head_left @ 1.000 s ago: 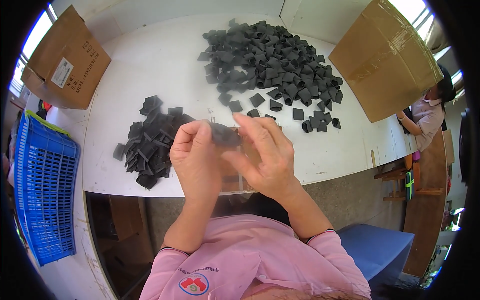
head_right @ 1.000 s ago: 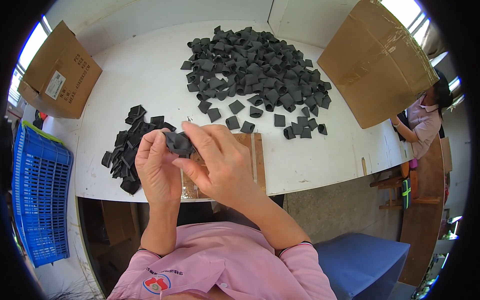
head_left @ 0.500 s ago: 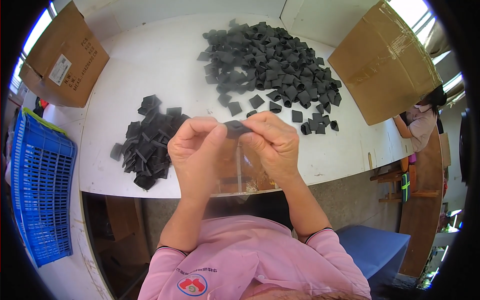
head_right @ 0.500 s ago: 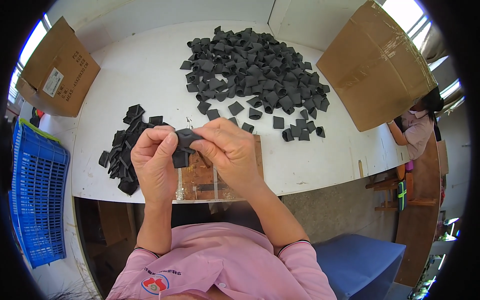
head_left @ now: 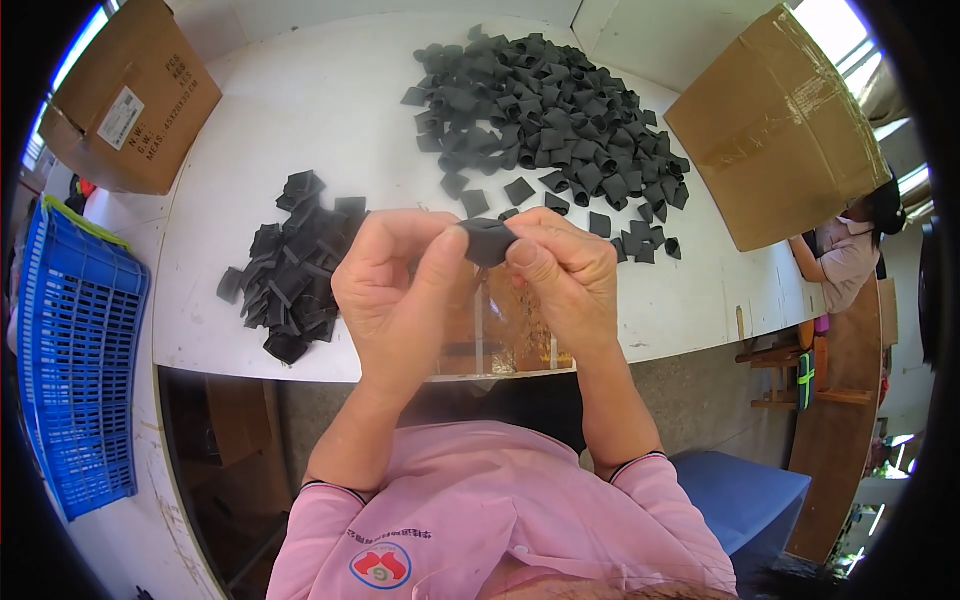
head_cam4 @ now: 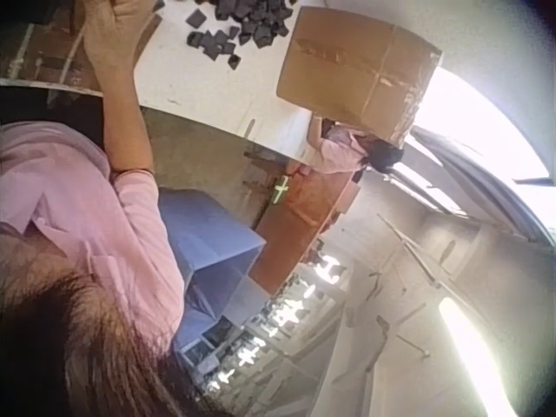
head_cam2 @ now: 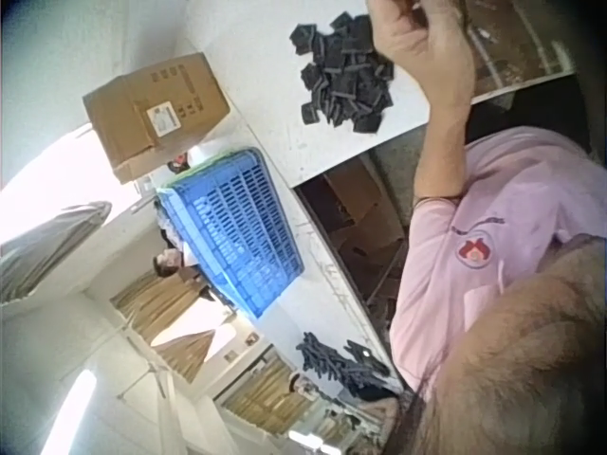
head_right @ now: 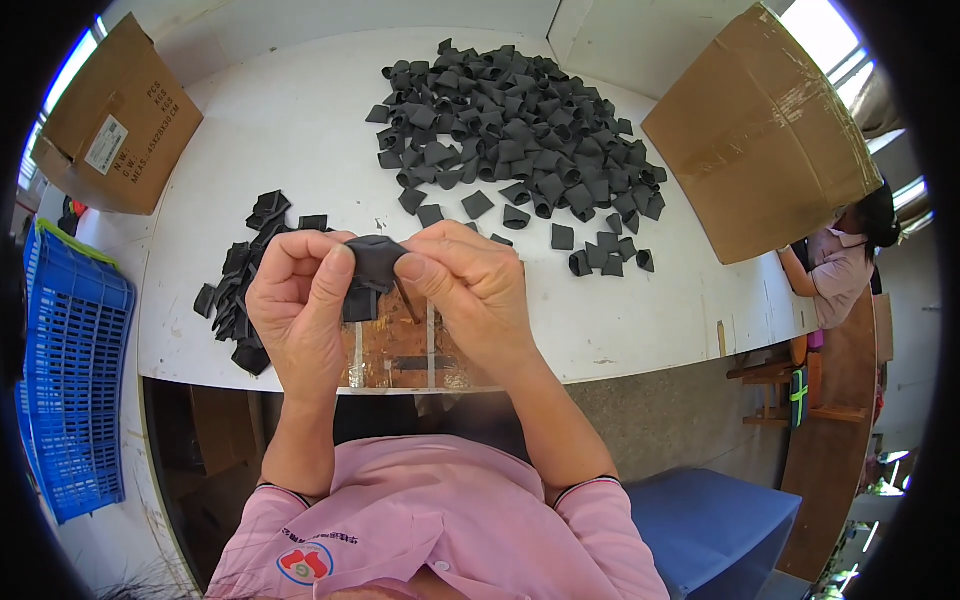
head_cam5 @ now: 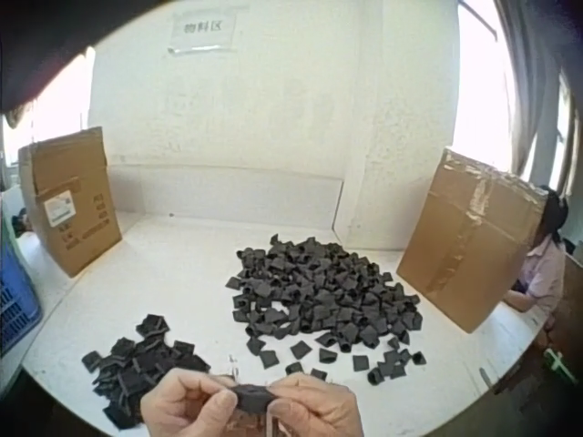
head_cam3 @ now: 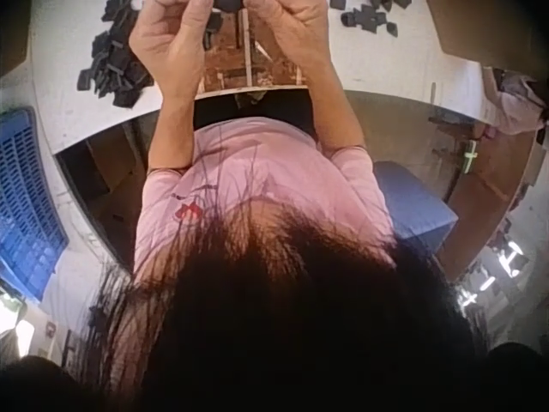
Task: Inspecting and sorting small black square rubber or plastic parts at a workshop table.
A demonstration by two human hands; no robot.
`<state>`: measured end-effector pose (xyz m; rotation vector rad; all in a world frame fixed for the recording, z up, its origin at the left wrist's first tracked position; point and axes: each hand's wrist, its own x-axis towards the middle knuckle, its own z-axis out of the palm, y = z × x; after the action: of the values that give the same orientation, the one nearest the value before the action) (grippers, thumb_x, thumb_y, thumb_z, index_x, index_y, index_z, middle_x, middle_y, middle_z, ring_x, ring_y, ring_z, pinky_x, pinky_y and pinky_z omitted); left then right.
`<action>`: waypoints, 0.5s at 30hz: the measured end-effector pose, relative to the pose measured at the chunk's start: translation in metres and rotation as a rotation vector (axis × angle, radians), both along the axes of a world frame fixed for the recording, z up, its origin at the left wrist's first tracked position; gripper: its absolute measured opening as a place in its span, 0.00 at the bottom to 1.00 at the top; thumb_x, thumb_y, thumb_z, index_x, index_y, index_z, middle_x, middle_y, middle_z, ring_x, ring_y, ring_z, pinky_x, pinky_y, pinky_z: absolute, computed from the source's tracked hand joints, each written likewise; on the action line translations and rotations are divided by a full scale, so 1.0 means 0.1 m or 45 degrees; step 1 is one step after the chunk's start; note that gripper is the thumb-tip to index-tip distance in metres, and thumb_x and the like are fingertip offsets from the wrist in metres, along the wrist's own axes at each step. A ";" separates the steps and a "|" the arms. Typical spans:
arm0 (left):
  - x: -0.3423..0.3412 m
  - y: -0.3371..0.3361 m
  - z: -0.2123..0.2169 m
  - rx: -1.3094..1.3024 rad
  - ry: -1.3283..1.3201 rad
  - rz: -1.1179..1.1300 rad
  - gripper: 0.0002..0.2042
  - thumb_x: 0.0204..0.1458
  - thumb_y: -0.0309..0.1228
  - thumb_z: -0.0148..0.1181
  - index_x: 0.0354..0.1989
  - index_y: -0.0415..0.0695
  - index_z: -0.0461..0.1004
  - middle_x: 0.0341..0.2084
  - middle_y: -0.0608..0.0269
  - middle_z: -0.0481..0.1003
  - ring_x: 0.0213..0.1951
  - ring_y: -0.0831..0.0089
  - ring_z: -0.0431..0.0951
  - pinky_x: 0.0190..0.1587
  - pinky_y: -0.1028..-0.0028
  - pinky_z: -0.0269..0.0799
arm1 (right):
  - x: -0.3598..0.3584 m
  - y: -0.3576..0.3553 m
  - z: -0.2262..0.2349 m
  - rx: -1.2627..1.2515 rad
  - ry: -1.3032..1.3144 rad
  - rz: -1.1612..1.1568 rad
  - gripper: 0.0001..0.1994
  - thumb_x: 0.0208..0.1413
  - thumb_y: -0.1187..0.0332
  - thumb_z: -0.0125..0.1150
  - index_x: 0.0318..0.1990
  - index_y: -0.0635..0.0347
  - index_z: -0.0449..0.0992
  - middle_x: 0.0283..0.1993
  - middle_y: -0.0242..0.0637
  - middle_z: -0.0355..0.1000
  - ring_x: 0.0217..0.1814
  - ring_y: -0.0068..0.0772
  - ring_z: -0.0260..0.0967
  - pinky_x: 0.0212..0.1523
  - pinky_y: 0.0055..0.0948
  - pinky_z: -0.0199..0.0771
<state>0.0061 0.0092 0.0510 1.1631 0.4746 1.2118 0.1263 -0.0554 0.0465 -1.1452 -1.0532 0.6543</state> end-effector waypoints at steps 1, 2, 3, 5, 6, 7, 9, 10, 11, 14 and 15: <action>0.00 0.01 0.01 0.112 0.094 0.014 0.03 0.46 0.23 0.55 0.27 0.38 0.69 0.23 0.69 0.70 0.26 0.85 0.66 0.31 0.84 0.63 | 0.01 0.00 0.00 -0.007 0.001 0.006 0.07 0.48 0.70 0.57 0.30 0.67 0.74 0.25 0.31 0.67 0.21 0.16 0.60 0.20 0.15 0.58; -0.01 0.03 0.04 0.168 0.183 0.013 0.03 0.46 0.23 0.56 0.26 0.38 0.69 0.22 0.69 0.70 0.26 0.86 0.66 0.30 0.85 0.62 | 0.02 -0.01 0.01 -0.031 0.083 0.006 0.08 0.50 0.69 0.55 0.29 0.67 0.74 0.25 0.30 0.66 0.21 0.15 0.59 0.20 0.15 0.57; -0.03 0.05 0.07 0.161 0.187 0.016 0.03 0.46 0.23 0.56 0.26 0.38 0.69 0.22 0.69 0.70 0.26 0.86 0.66 0.30 0.85 0.62 | 0.02 -0.02 0.01 -0.055 0.168 0.004 0.10 0.51 0.68 0.54 0.29 0.68 0.74 0.25 0.29 0.66 0.21 0.14 0.57 0.20 0.14 0.56; -0.05 0.10 0.12 -0.013 0.176 -0.153 0.02 0.46 0.23 0.55 0.25 0.39 0.69 0.21 0.71 0.69 0.25 0.86 0.66 0.29 0.85 0.62 | 0.05 -0.01 0.00 -0.068 0.187 0.036 0.12 0.54 0.65 0.51 0.29 0.68 0.74 0.25 0.29 0.66 0.21 0.14 0.57 0.21 0.14 0.57; -0.03 0.14 0.10 0.001 0.140 -0.107 0.02 0.46 0.23 0.55 0.25 0.39 0.69 0.20 0.72 0.69 0.25 0.86 0.65 0.28 0.85 0.60 | 0.06 0.01 -0.01 -0.056 0.089 0.015 0.13 0.54 0.64 0.50 0.30 0.68 0.74 0.25 0.29 0.66 0.21 0.14 0.57 0.21 0.13 0.57; -0.02 0.17 0.05 -0.003 0.144 -0.106 0.02 0.46 0.23 0.55 0.25 0.39 0.69 0.20 0.72 0.69 0.25 0.86 0.65 0.28 0.85 0.60 | 0.08 0.02 -0.02 -0.043 -0.008 -0.006 0.15 0.55 0.63 0.49 0.30 0.68 0.74 0.25 0.29 0.66 0.22 0.14 0.57 0.22 0.13 0.57; 0.00 0.23 -0.05 0.017 0.126 -0.025 0.03 0.46 0.24 0.56 0.25 0.39 0.69 0.20 0.72 0.69 0.25 0.87 0.65 0.28 0.85 0.60 | 0.09 0.00 -0.06 -0.098 0.004 -0.021 0.16 0.55 0.61 0.48 0.31 0.68 0.75 0.25 0.30 0.67 0.23 0.14 0.58 0.23 0.13 0.57; 0.01 0.24 -0.07 0.001 0.108 -0.057 0.03 0.46 0.25 0.55 0.25 0.40 0.69 0.20 0.72 0.69 0.26 0.86 0.65 0.29 0.85 0.59 | 0.08 -0.01 -0.07 -0.124 0.057 -0.025 0.16 0.56 0.62 0.47 0.32 0.68 0.74 0.25 0.31 0.67 0.23 0.14 0.58 0.23 0.13 0.58; 0.02 0.24 -0.06 -0.002 0.112 -0.060 0.03 0.46 0.25 0.55 0.25 0.40 0.69 0.20 0.72 0.69 0.26 0.86 0.65 0.29 0.85 0.59 | 0.06 -0.02 -0.09 -0.150 0.111 -0.029 0.16 0.56 0.62 0.47 0.33 0.68 0.74 0.25 0.31 0.68 0.23 0.14 0.58 0.23 0.12 0.58; 0.03 0.19 -0.05 -0.173 0.021 -0.172 0.04 0.48 0.26 0.53 0.25 0.39 0.68 0.20 0.70 0.68 0.23 0.84 0.65 0.29 0.83 0.61 | 0.04 -0.05 -0.08 -0.149 0.173 -0.008 0.16 0.56 0.62 0.46 0.34 0.69 0.73 0.24 0.32 0.68 0.23 0.14 0.58 0.23 0.12 0.59; 0.02 0.20 -0.05 -0.287 -0.032 -0.236 0.04 0.49 0.27 0.52 0.25 0.40 0.68 0.20 0.69 0.68 0.23 0.84 0.65 0.28 0.83 0.61 | 0.05 -0.06 -0.07 -0.153 0.176 -0.010 0.16 0.56 0.62 0.46 0.34 0.69 0.73 0.24 0.32 0.68 0.23 0.14 0.58 0.23 0.12 0.59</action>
<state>0.0086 0.0289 0.0457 0.9755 0.4611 0.9848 0.1309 -0.0615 0.0390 -1.1892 -0.9015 0.7880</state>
